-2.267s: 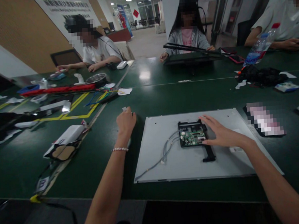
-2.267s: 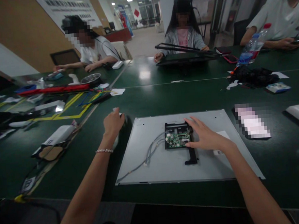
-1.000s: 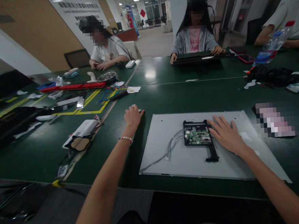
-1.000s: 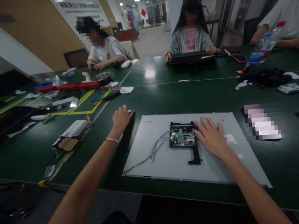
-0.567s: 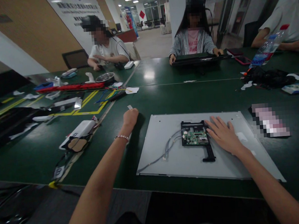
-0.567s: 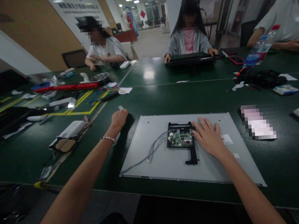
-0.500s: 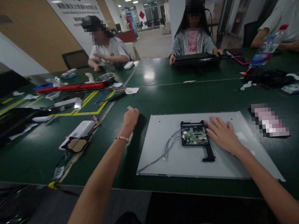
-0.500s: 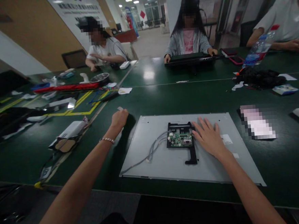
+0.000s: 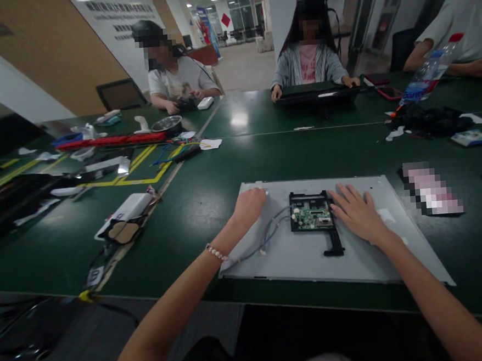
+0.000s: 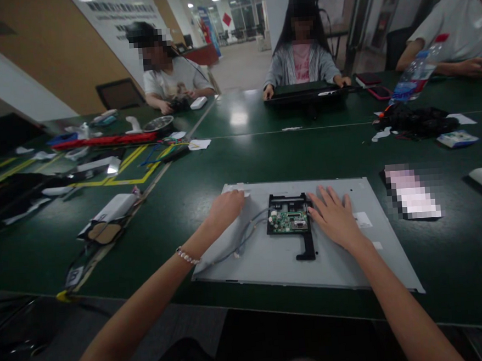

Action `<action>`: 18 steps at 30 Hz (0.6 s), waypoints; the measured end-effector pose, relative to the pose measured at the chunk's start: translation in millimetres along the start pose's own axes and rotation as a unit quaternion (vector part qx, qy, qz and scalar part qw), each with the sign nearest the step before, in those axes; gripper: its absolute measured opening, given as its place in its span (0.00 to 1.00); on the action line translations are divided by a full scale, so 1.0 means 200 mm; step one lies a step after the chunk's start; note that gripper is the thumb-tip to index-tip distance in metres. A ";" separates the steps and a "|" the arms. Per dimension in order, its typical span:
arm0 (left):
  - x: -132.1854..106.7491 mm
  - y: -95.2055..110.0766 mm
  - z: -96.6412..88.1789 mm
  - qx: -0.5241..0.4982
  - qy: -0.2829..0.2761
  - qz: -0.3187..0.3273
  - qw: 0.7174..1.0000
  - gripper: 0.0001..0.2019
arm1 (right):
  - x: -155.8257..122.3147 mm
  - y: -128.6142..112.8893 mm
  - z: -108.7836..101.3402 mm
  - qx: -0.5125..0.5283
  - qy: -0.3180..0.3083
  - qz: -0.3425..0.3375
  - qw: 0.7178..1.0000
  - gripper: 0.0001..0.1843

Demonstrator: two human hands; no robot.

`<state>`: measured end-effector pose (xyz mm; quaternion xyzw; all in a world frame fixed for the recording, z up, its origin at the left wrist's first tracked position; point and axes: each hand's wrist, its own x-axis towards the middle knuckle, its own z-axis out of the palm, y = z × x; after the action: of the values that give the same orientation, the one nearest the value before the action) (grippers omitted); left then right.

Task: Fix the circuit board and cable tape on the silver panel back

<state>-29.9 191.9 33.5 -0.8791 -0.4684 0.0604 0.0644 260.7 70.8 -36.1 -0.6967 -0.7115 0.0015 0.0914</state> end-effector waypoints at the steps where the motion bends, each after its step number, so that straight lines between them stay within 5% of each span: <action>1: 0.00 0.00 0.01 -0.011 0.001 -0.010 1.000 0.13 | 0.00 0.00 -0.01 0.000 -0.001 0.001 1.000 0.30; 11: -0.07 -0.10 0.06 -0.108 0.037 -0.039 0.993 0.11 | -0.02 0.01 -0.01 0.039 -0.008 0.008 0.999 0.29; 15: -0.10 -0.13 0.12 -0.184 0.125 -0.067 0.973 0.12 | 0.00 -0.06 -0.18 0.132 0.053 0.027 0.990 0.28; 18: -0.11 -0.13 0.16 -0.235 0.194 -0.057 0.951 0.13 | -0.11 -0.10 -0.35 0.224 0.105 -0.025 0.969 0.25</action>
<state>-69.0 189.8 6.5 -0.8361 -0.4967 -0.2269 -0.0511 249.8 40.3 31.8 -0.6365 -0.6967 0.0856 0.3196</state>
